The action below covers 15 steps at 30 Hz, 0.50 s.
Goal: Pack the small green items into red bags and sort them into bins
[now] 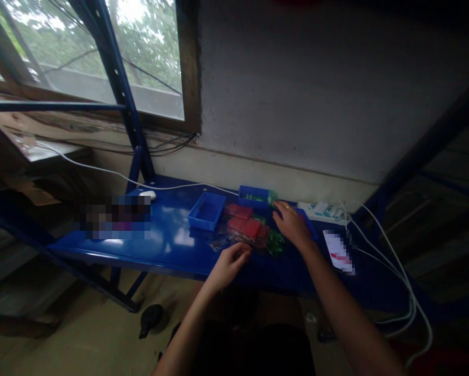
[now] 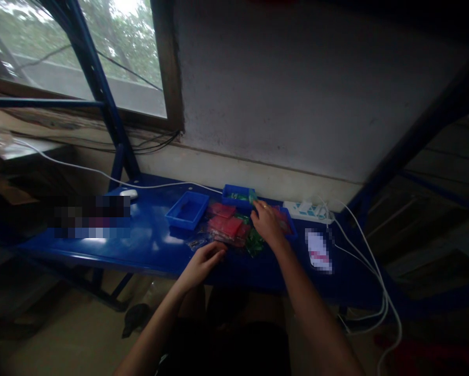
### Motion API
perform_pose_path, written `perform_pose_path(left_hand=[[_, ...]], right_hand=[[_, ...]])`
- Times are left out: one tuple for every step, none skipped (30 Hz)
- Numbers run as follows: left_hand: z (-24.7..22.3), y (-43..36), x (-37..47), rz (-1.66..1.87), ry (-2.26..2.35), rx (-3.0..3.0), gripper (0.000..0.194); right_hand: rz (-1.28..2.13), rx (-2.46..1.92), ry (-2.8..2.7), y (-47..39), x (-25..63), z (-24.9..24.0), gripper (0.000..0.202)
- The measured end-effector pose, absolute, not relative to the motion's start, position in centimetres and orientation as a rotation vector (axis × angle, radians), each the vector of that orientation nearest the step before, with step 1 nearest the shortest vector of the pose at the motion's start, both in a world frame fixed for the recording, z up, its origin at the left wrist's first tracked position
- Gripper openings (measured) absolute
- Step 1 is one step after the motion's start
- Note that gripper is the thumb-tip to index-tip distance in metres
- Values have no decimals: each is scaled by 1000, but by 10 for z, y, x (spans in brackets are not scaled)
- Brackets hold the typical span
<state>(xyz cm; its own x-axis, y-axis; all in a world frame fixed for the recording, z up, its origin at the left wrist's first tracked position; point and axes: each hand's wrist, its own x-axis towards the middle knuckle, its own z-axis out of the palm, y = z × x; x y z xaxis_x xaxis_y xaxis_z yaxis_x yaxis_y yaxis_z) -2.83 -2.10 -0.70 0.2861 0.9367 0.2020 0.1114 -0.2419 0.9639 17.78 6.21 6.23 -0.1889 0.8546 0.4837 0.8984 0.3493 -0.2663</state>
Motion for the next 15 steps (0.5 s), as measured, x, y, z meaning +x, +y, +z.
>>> perform_pose_path(left_hand=[[-7,-21,-28,1081,984,1606,27],[-8,-21,-29,1077,985,1610,27],[-8,-21,-29,1076,986,1611,26],[-8,-21,-29,1075,985,1608,26],[-9,-20,-29,1075,981,1604,26],[-9,-20,-29,1072,975,1599,26],[-9,-21,-29,1067,970,1598,26],[-9,-21,-29,1061,967,1598,26],[-8,-21,-29,1053,967,1599,26],[-8,-21,-29,1046,968,1601,25],[-7,-21,-29,1040,969,1601,25],[-7,-21,-29,1036,970,1598,24],[-6,-21,-29,1034,971,1594,24],[-6,-21,-29,1032,972,1590,24],[-6,-21,-29,1030,972,1587,24]], right_hand=[[-160,-1564,-2122,74,174,64,44],[-215,-1598,-2187,84,169,64,47],[-257,-1618,-2271,94,165,63,48],[-289,-1658,-2329,102,161,62,48],[-317,-1699,-2372,110,157,60,46],[-336,-1739,-2406,116,155,58,44],[-344,-1774,-2433,122,154,56,43],[-343,-1794,-2458,127,153,54,43],[-333,-1800,-2485,132,154,52,43],[-313,-1791,-2510,136,154,51,43],[-287,-1775,-2527,140,155,50,42],[-255,-1754,-2535,143,156,50,41],[-223,-1730,-2535,145,157,51,40],[-196,-1704,-2528,145,158,51,39],[-182,-1677,-2514,145,158,52,38]])
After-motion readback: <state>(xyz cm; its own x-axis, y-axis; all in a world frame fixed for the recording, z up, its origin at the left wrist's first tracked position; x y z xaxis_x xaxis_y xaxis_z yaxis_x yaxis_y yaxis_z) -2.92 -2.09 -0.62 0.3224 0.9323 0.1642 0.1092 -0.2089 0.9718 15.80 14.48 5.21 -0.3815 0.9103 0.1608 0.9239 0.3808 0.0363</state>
